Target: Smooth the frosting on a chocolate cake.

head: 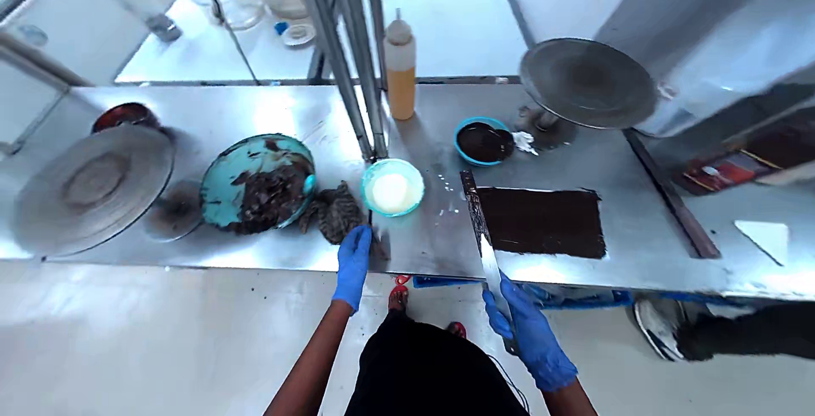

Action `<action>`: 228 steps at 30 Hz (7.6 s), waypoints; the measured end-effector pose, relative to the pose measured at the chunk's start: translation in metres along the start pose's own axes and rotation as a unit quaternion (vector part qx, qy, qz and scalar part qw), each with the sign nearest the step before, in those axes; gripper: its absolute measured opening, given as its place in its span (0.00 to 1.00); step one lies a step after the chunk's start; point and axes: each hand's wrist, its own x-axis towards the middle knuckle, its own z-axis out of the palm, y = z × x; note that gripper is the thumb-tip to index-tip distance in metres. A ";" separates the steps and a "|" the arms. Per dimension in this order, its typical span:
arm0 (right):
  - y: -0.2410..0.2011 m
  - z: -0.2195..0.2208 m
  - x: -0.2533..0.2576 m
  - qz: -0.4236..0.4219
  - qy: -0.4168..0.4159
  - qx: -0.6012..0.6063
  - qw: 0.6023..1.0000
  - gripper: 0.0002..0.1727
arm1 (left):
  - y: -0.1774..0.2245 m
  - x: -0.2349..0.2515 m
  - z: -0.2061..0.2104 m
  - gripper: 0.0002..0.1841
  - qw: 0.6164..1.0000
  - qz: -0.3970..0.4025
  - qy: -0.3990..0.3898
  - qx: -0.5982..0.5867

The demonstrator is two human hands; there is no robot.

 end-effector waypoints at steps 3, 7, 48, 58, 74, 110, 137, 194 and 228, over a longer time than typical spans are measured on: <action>-0.008 0.030 0.044 -0.053 0.058 -0.299 0.951 0.25 | 0.016 0.029 -0.005 0.26 0.997 -0.062 0.000 -0.050; 0.011 0.069 0.108 -0.144 0.100 -0.561 0.809 0.23 | 0.035 0.062 0.008 0.27 0.985 -0.117 0.009 -0.126; -0.068 -0.037 0.065 -0.113 0.077 0.063 0.989 0.23 | 0.087 0.006 0.140 0.26 0.964 -0.058 -0.260 -0.021; -0.116 -0.039 0.179 -0.190 0.254 -0.525 0.790 0.23 | 0.131 0.140 0.284 0.30 0.989 -0.106 -0.099 0.029; -0.135 -0.068 0.015 -0.026 0.241 -0.739 0.628 0.24 | 0.129 0.157 0.282 0.29 0.991 -0.096 -0.087 0.014; -0.015 -0.064 -0.022 -0.175 0.310 -0.593 0.722 0.26 | 0.144 0.124 0.258 0.24 0.982 -0.140 -0.122 -0.037; -0.026 0.058 0.029 -0.077 0.027 -0.719 0.690 0.23 | 0.037 0.025 0.048 0.35 0.934 -0.169 -0.061 -0.308; -0.038 0.054 0.002 0.098 -0.052 -0.305 0.946 0.18 | 0.000 -0.018 -0.040 0.24 0.991 0.032 0.112 -0.059; -0.041 -0.037 -0.002 -0.183 0.213 -0.645 0.711 0.23 | 0.023 -0.076 -0.032 0.35 0.825 -0.113 0.144 -0.534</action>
